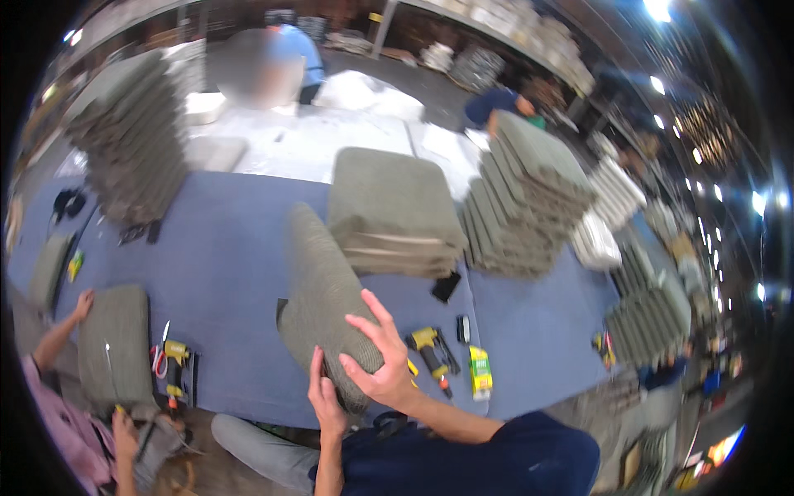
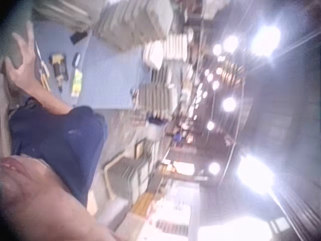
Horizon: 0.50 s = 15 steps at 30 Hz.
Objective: The person folds and staples green fabric-covered cushions at a work table. They repeatedly fold the fabric edges and use a staple gun to secure them, stacking finished cushions on the table. A coworker performs similar tasks nearby.
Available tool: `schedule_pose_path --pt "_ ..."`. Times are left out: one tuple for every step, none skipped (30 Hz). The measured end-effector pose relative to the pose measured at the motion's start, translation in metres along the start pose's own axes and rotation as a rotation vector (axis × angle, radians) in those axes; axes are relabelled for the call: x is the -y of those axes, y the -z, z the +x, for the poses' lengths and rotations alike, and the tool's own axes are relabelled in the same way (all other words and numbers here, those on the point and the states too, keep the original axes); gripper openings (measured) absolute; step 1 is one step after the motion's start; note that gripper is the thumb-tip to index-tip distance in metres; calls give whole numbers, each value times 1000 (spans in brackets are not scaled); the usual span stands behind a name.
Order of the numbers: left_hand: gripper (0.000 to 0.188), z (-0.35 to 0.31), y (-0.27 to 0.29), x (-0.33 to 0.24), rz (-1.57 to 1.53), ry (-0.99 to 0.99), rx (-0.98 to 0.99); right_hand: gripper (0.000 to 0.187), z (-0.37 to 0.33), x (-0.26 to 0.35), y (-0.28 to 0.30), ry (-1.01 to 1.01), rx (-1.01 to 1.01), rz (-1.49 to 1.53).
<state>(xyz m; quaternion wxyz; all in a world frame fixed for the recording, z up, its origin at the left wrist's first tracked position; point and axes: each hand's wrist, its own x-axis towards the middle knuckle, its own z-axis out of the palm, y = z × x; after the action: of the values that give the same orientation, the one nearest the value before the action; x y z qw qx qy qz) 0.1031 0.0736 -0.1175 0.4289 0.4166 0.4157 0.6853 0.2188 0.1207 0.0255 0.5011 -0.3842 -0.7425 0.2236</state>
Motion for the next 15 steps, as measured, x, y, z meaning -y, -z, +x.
schedule_pose_path --pt "68 -1 0 5 17 51 -46 51 -16 -3 7 -4 -19 -16" --pt "67 6 5 7 60 95 -23 50 -38 -5 11 -4 -30 -29" --pt "66 23 8 4 106 130 -6 49 -61 -7 14 4 -37 -35" --pt "65 48 6 1 142 157 16 48 -86 -10 17 42 -26 -34" --pt "65 79 10 2 210 53 52 48 -114 -15 13 100 -9 -12" --pt "66 112 13 3 281 -42 89 48 -130 -20 11 147 8 12" --pt "66 146 6 5 239 -93 74 48 -140 -29 15 182 41 33" --pt "66 179 0 3 219 -133 59 49 -151 -36 14 206 68 75" --pt "64 215 -8 2 207 -118 8 50 -154 -34 10 233 100 115" --pt "64 242 -11 3 196 -102 -42 53 -154 -33 5 224 96 173" --pt "64 265 1 6 195 12 107 54 -153 -34 4 238 89 171" --pt "64 289 14 7 186 126 250 54 -151 -35 7 256 91 161" --pt "65 301 9 4 167 239 384 57 -149 -38 14 259 90 155" --pt "65 307 2 5 227 212 396 61 -149 -41 20 264 92 152" --pt "65 304 -10 5 281 195 407 65 -153 -44 29 258 99 146"
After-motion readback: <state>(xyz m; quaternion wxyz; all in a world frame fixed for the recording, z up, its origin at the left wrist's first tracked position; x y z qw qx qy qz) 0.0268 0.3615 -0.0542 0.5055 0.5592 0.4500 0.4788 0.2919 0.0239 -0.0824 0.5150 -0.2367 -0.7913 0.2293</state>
